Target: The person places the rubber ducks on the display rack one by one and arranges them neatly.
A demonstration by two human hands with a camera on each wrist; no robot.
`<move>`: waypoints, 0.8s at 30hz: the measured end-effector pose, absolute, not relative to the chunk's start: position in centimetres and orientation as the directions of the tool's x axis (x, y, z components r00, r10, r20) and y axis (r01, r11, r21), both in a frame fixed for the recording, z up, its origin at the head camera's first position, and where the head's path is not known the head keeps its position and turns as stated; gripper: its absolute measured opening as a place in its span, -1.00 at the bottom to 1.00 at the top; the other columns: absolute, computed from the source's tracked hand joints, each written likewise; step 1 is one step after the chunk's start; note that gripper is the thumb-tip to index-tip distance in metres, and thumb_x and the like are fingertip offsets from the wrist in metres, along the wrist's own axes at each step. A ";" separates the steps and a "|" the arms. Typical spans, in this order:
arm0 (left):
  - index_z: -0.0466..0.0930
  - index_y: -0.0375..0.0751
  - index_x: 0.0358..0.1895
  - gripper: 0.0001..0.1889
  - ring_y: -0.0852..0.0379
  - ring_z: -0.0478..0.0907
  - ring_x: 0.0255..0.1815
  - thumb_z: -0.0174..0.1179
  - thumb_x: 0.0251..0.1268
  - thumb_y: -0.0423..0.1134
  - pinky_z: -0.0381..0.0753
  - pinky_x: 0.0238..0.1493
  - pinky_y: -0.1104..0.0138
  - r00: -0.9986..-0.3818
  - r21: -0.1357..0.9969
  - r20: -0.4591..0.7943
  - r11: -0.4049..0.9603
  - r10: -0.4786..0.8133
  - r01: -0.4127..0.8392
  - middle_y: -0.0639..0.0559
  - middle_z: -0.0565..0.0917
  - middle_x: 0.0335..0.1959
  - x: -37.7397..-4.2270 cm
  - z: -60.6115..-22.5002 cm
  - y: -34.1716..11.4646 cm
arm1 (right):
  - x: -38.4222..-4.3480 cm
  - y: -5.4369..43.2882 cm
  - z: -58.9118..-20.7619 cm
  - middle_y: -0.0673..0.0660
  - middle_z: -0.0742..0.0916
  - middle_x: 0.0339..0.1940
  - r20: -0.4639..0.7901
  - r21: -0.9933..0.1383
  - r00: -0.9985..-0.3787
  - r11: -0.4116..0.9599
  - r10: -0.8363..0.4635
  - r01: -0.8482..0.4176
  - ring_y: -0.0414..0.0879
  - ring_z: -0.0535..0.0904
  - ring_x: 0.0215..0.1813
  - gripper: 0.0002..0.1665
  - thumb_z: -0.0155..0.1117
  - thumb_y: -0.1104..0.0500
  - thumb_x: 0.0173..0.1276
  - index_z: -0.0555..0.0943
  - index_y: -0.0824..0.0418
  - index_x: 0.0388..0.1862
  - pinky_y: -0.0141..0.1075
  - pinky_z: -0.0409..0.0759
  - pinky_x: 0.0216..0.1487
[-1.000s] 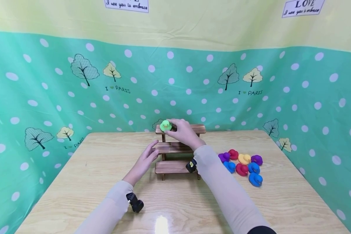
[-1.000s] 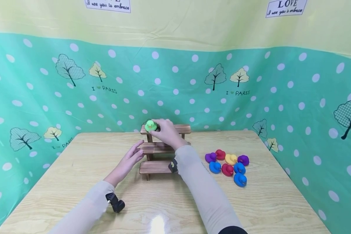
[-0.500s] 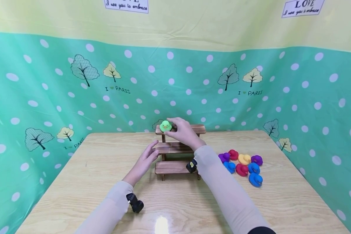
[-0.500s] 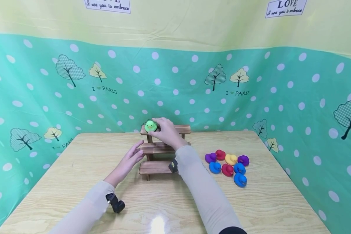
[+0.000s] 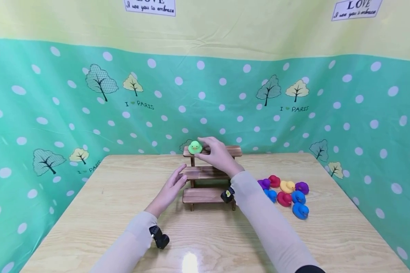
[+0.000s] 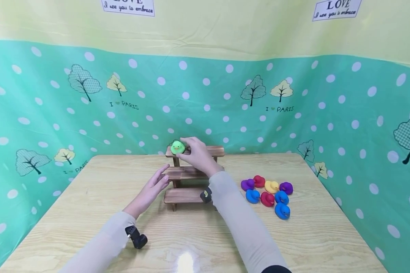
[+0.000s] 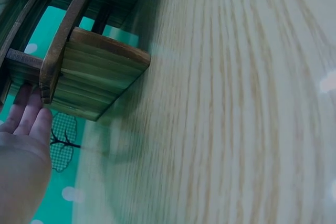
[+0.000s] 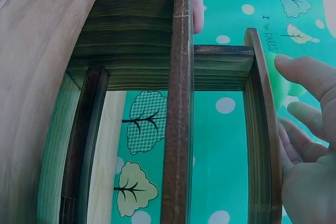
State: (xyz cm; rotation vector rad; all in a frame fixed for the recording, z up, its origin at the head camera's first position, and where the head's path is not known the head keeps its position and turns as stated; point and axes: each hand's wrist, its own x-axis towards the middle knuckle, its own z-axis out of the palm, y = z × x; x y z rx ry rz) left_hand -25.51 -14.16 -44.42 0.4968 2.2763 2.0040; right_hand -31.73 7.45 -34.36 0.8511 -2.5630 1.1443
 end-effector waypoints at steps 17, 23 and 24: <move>0.06 -0.08 0.60 -0.41 -0.29 0.26 0.44 -0.05 0.63 -0.08 0.22 0.48 -0.08 -0.954 0.969 0.144 0.157 0.264 0.190 -0.41 0.23 0.47 -25.3 -44.1 -14.0 | -30.6 9.0 -34.2 0.22 0.57 0.28 0.456 -0.591 -0.778 0.508 -0.431 -0.627 0.07 0.57 0.21 -0.29 0.48 0.15 0.30 0.48 0.26 0.40 -0.26 0.57 0.26; 0.09 -0.09 0.59 -0.42 -0.31 0.28 0.43 -0.03 0.63 -0.10 0.23 0.47 -0.10 -0.956 0.970 0.148 0.153 0.252 0.191 -0.41 0.26 0.45 -25.4 -44.1 -13.9 | -30.4 9.8 -34.0 0.19 0.59 0.29 0.467 -0.555 -0.762 0.523 -0.448 -0.647 0.09 0.56 0.22 -0.32 0.46 0.12 0.33 0.50 0.16 0.41 -0.16 0.58 0.25; 0.09 -0.09 0.59 -0.42 -0.30 0.28 0.43 -0.03 0.63 -0.10 0.23 0.47 -0.10 -0.957 0.969 0.146 0.156 0.252 0.189 -0.41 0.26 0.45 -25.4 -44.1 -13.9 | -30.3 10.0 -34.0 0.19 0.60 0.29 0.469 -0.551 -0.759 0.522 -0.451 -0.651 0.08 0.56 0.22 -0.33 0.45 0.12 0.34 0.50 0.14 0.41 -0.15 0.58 0.25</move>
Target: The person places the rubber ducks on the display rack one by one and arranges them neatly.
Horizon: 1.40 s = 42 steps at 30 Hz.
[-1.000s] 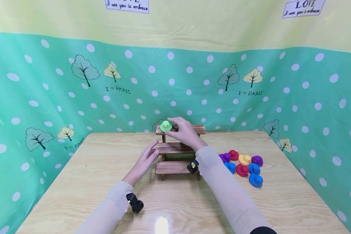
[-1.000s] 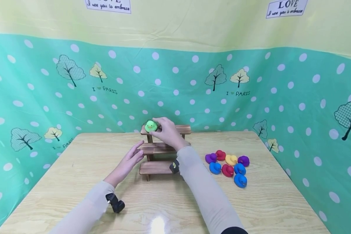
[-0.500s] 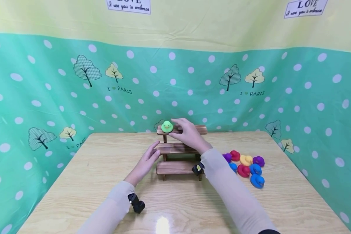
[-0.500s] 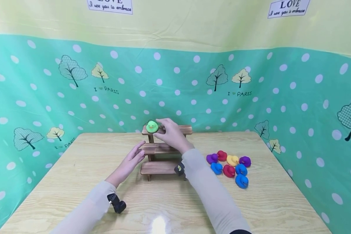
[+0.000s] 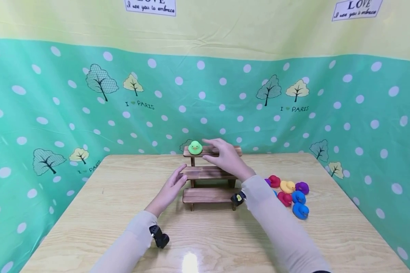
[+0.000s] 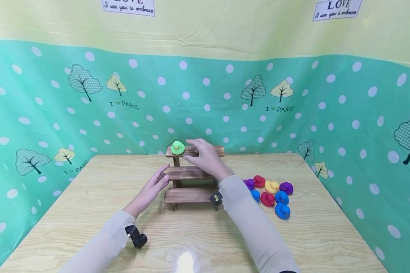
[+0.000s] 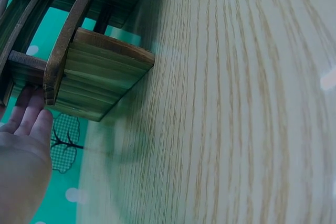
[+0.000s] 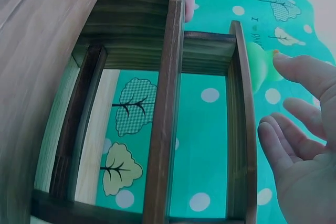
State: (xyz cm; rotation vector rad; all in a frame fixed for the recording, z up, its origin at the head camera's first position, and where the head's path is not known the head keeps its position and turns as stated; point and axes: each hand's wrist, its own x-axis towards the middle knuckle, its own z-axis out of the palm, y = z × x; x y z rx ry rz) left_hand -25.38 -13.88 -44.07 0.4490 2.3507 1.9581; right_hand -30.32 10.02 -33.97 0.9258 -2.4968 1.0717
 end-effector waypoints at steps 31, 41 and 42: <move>0.02 -0.16 0.60 -0.40 -0.31 0.19 0.48 -0.07 0.64 -0.13 0.18 0.48 -0.13 -0.957 0.961 0.138 0.200 0.256 0.192 -0.42 0.20 0.48 -25.9 -44.0 -14.0 | -28.3 16.3 -33.0 0.16 0.73 0.07 0.419 -0.580 -0.765 0.504 -0.488 -0.639 0.05 0.64 0.07 -0.45 0.42 0.17 0.36 0.56 0.30 0.28 -0.11 0.64 0.15; 0.07 -0.07 0.60 -0.39 -0.26 0.21 0.47 -0.04 0.62 -0.04 0.21 0.47 -0.11 -0.957 0.960 0.148 0.197 0.250 0.200 -0.36 0.23 0.47 -25.5 -44.1 -14.0 | -27.1 19.2 -34.1 0.09 0.70 0.10 0.353 -0.591 -0.800 0.548 -0.484 -0.592 -0.04 0.64 0.05 -0.48 0.39 0.11 0.40 0.57 0.22 0.29 -0.05 0.64 0.16; 0.08 -0.05 0.59 -0.39 -0.26 0.22 0.47 -0.03 0.62 -0.03 0.22 0.47 -0.11 -0.957 0.960 0.146 0.197 0.249 0.198 -0.35 0.24 0.47 -25.5 -44.1 -14.0 | -27.0 19.6 -34.2 0.09 0.69 0.10 0.350 -0.591 -0.803 0.551 -0.483 -0.589 -0.04 0.64 0.05 -0.48 0.39 0.09 0.40 0.57 0.22 0.28 -0.06 0.65 0.15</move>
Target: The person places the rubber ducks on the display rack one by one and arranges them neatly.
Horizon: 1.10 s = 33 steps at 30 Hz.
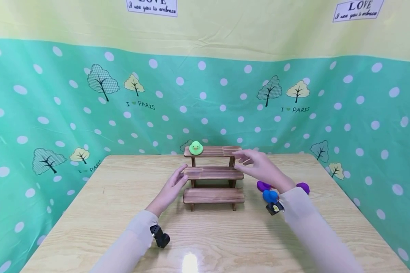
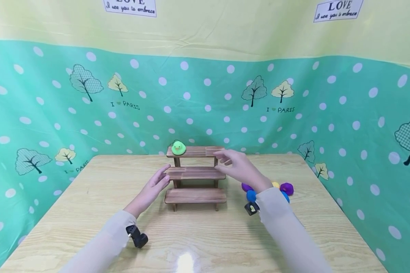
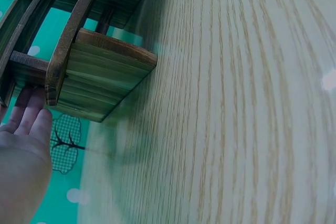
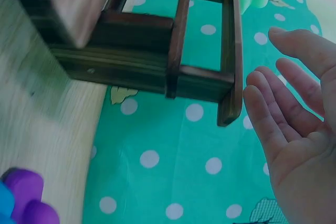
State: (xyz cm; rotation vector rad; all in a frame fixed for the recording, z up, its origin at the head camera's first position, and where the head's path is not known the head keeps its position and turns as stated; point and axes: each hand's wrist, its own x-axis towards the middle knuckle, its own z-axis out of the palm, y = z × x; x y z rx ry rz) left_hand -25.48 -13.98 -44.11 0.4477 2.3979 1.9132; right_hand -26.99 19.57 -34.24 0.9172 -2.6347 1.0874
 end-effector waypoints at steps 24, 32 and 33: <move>0.10 -0.08 0.59 -0.41 -0.28 0.23 0.46 -0.03 0.62 -0.07 0.22 0.48 -0.09 -0.957 0.965 0.148 0.176 0.250 0.195 -0.38 0.25 0.45 -25.5 -44.1 -14.0 | -25.6 25.1 -37.4 0.08 0.74 -0.07 0.323 -0.569 -0.833 0.612 -0.449 -0.550 -0.06 0.68 -0.09 -0.50 0.42 0.17 0.36 0.59 0.26 0.24 -0.07 0.73 -0.04; 0.07 -0.14 0.59 -0.41 -0.30 0.18 0.49 -0.04 0.63 -0.11 0.19 0.49 -0.08 -0.954 0.969 0.153 0.151 0.258 0.196 -0.41 0.19 0.49 -25.3 -44.0 -13.9 | -24.9 27.4 -38.5 0.15 0.73 0.00 0.231 -0.575 -0.892 0.686 -0.388 -0.447 0.02 0.68 -0.01 -0.48 0.42 0.14 0.36 0.58 0.22 0.26 -0.11 0.73 -0.01; 0.06 -0.15 0.59 -0.41 -0.30 0.18 0.48 -0.04 0.63 -0.11 0.19 0.49 -0.09 -0.954 0.969 0.154 0.151 0.258 0.197 -0.41 0.20 0.49 -25.3 -44.0 -13.9 | -24.8 27.6 -38.7 0.16 0.73 0.01 0.216 -0.580 -0.898 0.690 -0.383 -0.433 0.03 0.68 0.00 -0.48 0.42 0.12 0.36 0.58 0.22 0.26 -0.12 0.74 -0.02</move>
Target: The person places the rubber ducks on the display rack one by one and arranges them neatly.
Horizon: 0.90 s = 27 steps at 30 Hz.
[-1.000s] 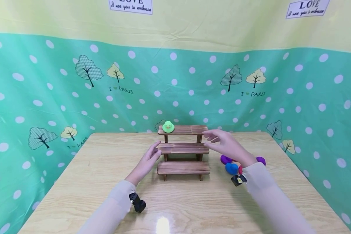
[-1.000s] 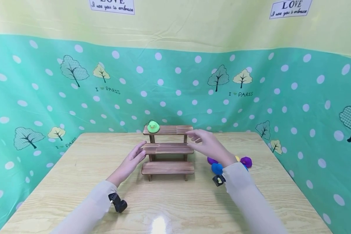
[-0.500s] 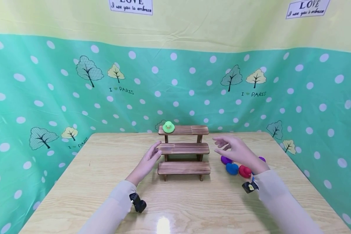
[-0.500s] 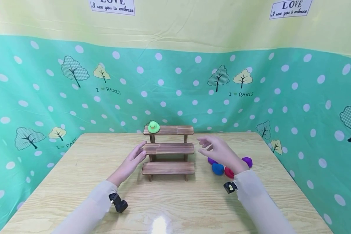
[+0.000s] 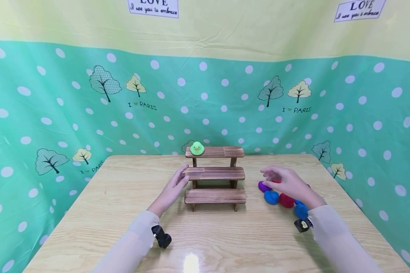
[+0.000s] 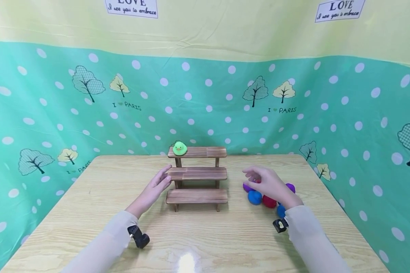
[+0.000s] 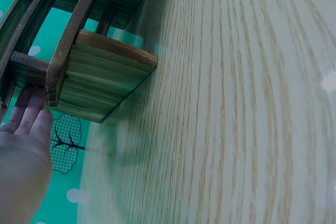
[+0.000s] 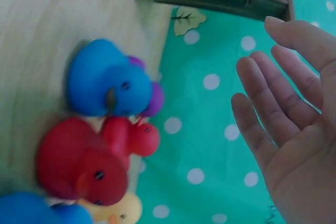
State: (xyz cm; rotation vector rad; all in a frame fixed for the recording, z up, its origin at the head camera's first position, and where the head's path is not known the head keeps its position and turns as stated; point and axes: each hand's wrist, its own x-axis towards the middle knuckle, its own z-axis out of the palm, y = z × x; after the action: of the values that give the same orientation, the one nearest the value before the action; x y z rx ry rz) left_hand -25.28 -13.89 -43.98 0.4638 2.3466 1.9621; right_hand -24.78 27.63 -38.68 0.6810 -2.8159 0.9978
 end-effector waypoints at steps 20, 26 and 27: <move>0.07 -0.15 0.59 -0.42 -0.31 0.24 0.44 -0.05 0.63 -0.15 0.23 0.47 -0.10 -0.957 0.968 0.148 0.162 0.249 0.192 -0.41 0.25 0.44 -25.5 -44.1 -13.9 | -24.8 30.3 -42.7 0.15 0.74 0.01 0.077 -0.559 -0.925 0.752 -0.373 -0.350 0.12 0.64 0.06 -0.51 0.50 0.07 0.28 0.66 0.23 0.14 0.09 0.65 0.10; 0.07 -0.14 0.59 -0.41 -0.29 0.26 0.44 -0.04 0.63 -0.09 0.23 0.47 -0.11 -0.957 0.963 0.152 0.182 0.247 0.200 -0.39 0.28 0.43 -25.3 -44.0 -14.0 | -24.7 30.4 -43.4 0.14 0.73 0.03 0.067 -0.530 -0.923 0.770 -0.379 -0.355 0.09 0.64 0.02 -0.49 0.52 0.03 0.25 0.67 0.17 0.14 0.01 0.69 0.03; 0.08 -0.14 0.59 -0.41 -0.29 0.27 0.43 -0.04 0.63 -0.09 0.23 0.47 -0.11 -0.957 0.962 0.154 0.184 0.244 0.202 -0.39 0.28 0.43 -25.3 -44.0 -13.9 | -24.7 30.4 -43.5 0.15 0.73 0.03 0.065 -0.523 -0.924 0.776 -0.377 -0.354 0.09 0.63 0.02 -0.49 0.52 0.02 0.24 0.67 0.16 0.14 0.02 0.69 0.02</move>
State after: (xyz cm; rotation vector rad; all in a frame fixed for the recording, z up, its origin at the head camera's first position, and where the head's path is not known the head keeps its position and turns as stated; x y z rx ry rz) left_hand -25.32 -13.91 -43.97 0.4508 2.3910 1.9331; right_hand -24.74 30.38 -43.46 0.6177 -3.0007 0.8694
